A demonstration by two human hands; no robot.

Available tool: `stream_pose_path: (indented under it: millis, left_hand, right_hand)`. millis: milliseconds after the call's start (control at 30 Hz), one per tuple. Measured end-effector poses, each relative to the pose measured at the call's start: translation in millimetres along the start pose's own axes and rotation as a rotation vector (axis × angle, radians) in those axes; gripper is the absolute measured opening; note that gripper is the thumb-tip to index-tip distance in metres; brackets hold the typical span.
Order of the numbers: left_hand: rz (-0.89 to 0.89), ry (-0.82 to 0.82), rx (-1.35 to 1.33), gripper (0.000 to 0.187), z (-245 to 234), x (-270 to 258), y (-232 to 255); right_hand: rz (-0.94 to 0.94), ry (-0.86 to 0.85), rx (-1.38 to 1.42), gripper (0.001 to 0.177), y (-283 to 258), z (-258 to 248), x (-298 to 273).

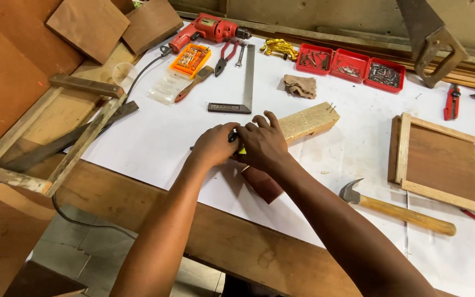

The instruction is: Making and assembling pieces for a wooden frame or box.

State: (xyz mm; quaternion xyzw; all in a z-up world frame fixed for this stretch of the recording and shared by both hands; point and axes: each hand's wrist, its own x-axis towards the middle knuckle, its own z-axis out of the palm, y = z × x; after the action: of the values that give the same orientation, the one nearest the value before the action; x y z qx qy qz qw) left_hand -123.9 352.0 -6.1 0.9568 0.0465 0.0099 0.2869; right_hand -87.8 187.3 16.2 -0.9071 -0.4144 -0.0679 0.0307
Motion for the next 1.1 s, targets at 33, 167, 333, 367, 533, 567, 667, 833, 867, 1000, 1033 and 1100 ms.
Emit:
stream_pose_path:
  millis: [33,167,333,367,533,567,667,833,867,1000,1033,1100]
  left_hand:
    - [0.009,-0.004,-0.003,0.048,-14,-6,12]
    - [-0.009,0.074,-0.292,0.04,-52,-14,50]
    - [0.079,0.172,-0.692,0.032,-38,5,88]
    - [0.112,0.211,-0.855,0.033,-24,11,100]
    - [0.135,0.263,-1.368,0.038,70,37,157]
    - [0.073,0.259,-1.447,0.039,90,40,168]
    - [-0.082,0.168,-1.516,0.04,115,25,215]
    - [-0.221,-0.06,-1.433,0.04,157,30,271]
    - [-0.141,-0.062,-1.385,0.039,173,41,273]
    - [0.137,-0.07,-1.199,0.035,203,75,300]
    - [0.141,-0.083,-1.197,0.035,202,82,309]
    - [0.193,-0.194,-1.086,0.035,198,96,327]
  right_hand:
    - [0.009,-0.001,-0.005,0.065,-2,-8,0]
    - [0.059,0.198,0.336,0.076,-1,-33,-8]
    - [0.133,0.421,0.802,0.09,22,-57,-29]
    - [0.171,0.417,0.941,0.088,32,-53,-36]
    - [0.357,0.322,1.272,0.071,87,-36,-82]
    - [0.42,0.247,1.352,0.067,98,-37,-93]
    - [0.505,0.149,1.499,0.062,138,-26,-129]
    - [0.559,0.151,1.652,0.062,204,-34,-176]
    - [0.6,0.168,1.633,0.06,215,-41,-184]
    - [0.65,0.242,1.417,0.052,276,-46,-220]
    - [0.661,0.252,1.417,0.052,288,-51,-227]
    - [0.644,0.284,0.95,0.048,310,-59,-241]
